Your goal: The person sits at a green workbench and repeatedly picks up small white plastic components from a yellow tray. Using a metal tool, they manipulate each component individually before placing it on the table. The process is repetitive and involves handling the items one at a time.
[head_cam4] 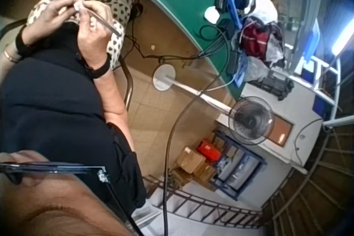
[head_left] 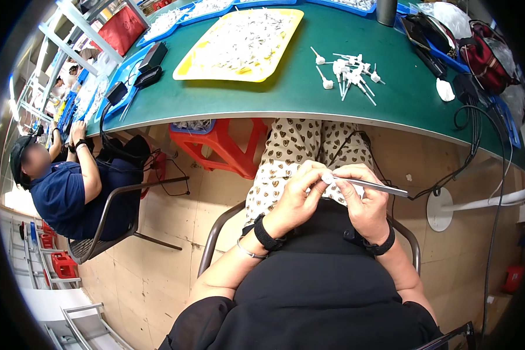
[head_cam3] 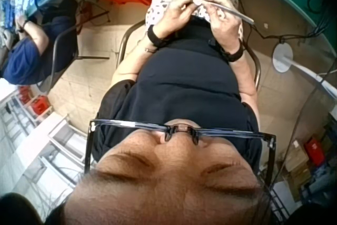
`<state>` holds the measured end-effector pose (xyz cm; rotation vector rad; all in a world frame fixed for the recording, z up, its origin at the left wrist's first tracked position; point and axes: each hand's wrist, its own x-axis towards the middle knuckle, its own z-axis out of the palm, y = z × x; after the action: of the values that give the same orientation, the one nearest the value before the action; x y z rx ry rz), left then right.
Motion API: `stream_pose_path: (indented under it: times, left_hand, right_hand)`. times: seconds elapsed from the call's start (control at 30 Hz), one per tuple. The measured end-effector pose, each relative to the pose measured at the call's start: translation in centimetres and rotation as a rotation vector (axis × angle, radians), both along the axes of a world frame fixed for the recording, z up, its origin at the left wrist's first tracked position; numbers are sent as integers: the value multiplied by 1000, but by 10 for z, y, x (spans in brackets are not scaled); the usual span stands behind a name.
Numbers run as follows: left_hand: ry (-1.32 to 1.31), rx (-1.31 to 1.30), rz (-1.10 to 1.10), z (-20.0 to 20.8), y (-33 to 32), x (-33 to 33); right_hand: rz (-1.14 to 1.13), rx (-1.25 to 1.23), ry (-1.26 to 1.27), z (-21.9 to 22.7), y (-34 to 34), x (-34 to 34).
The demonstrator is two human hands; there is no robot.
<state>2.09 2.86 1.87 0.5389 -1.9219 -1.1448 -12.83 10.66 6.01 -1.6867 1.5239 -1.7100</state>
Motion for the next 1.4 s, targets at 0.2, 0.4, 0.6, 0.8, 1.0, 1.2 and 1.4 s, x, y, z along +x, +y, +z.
stream_pose_path:
  times: [0.2, 0.4, 0.6, 0.8, 1.0, 1.2, 1.4]
  left_hand:
    - [-15, -15, -20, 0, -1, 0]
    - [-26, -38, -27, -1, -2, 1]
    - [-31, -62, -17, -1, -2, 0]
    - [-35, -69, -18, -1, -3, 0]
    - [-33, -82, -16, -1, -3, 1]
    - [-44, -37, -26, 0, -1, 2]
    - [-39, -86, -14, -2, 0, 0]
  right_hand:
    - [15, 0, 47, -1, -2, -2]
    - [2, 35, 17, -2, -1, -3]
    - [-2, 98, -34, -1, 1, -3]
    - [-18, 122, -82, -3, 1, -2]
    - [-23, 138, -76, -3, 1, -2]
    - [-17, 146, -61, -2, 1, -3]
    - [-6, 140, 3, 2, 1, -3]
